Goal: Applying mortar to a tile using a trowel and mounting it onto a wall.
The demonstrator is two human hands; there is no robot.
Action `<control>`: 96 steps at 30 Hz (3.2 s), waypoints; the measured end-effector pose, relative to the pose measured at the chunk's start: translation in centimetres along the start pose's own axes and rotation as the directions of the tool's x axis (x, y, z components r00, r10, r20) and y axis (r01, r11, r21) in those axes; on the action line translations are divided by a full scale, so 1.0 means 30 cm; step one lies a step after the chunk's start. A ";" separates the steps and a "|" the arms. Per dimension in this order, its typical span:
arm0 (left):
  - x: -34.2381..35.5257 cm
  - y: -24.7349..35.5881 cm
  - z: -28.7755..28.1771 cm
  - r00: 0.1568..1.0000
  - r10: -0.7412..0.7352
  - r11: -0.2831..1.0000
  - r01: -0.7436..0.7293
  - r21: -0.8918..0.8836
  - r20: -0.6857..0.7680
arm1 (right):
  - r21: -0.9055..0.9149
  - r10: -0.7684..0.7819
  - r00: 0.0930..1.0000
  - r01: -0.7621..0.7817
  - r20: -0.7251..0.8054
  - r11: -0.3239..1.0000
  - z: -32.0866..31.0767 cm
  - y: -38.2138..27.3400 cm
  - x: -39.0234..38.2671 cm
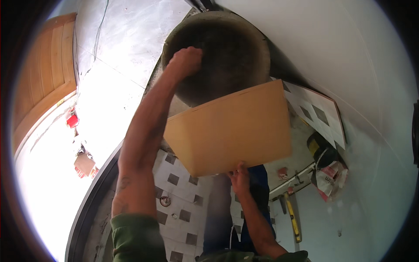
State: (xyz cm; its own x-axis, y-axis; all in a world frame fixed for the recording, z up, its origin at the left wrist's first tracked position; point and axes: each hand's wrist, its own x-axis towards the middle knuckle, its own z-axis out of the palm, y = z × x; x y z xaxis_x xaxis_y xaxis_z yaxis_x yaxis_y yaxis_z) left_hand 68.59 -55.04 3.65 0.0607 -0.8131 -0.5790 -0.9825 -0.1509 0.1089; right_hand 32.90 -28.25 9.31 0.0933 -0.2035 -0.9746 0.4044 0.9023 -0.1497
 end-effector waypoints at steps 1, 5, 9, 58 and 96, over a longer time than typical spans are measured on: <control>0.007 0.012 0.016 0.998 0.033 0.999 -0.032 0.030 -0.048 | 0.024 0.001 1.000 -0.001 0.004 1.000 -0.004 0.002 0.008; -0.072 0.115 0.113 0.988 0.142 0.990 -0.143 0.018 0.054 | 0.062 -0.017 1.000 0.016 0.014 0.998 -0.121 0.024 0.068; -0.168 0.090 0.084 0.937 0.248 0.958 -0.275 0.084 0.246 | 0.071 0.018 1.000 -0.019 0.011 0.997 -0.024 0.010 0.026; 0.018 0.033 -0.036 0.988 0.146 0.987 -0.148 0.061 0.041 | 0.143 -0.061 0.992 0.077 -0.110 0.987 -0.015 0.001 0.016; 0.007 0.137 0.258 0.935 0.189 0.940 -0.084 -0.330 0.301 | 0.156 -0.058 0.992 0.075 -0.109 0.985 0.039 -0.096 -0.003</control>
State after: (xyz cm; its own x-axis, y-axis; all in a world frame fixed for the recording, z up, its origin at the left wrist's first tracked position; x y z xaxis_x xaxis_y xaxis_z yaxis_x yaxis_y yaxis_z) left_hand 63.21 -51.49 -2.28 -0.1819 -0.6191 -0.7639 -0.8710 -0.2592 0.4174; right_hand 32.80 -31.27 10.04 -0.0298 -0.2128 -0.9766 0.5474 0.8141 -0.1941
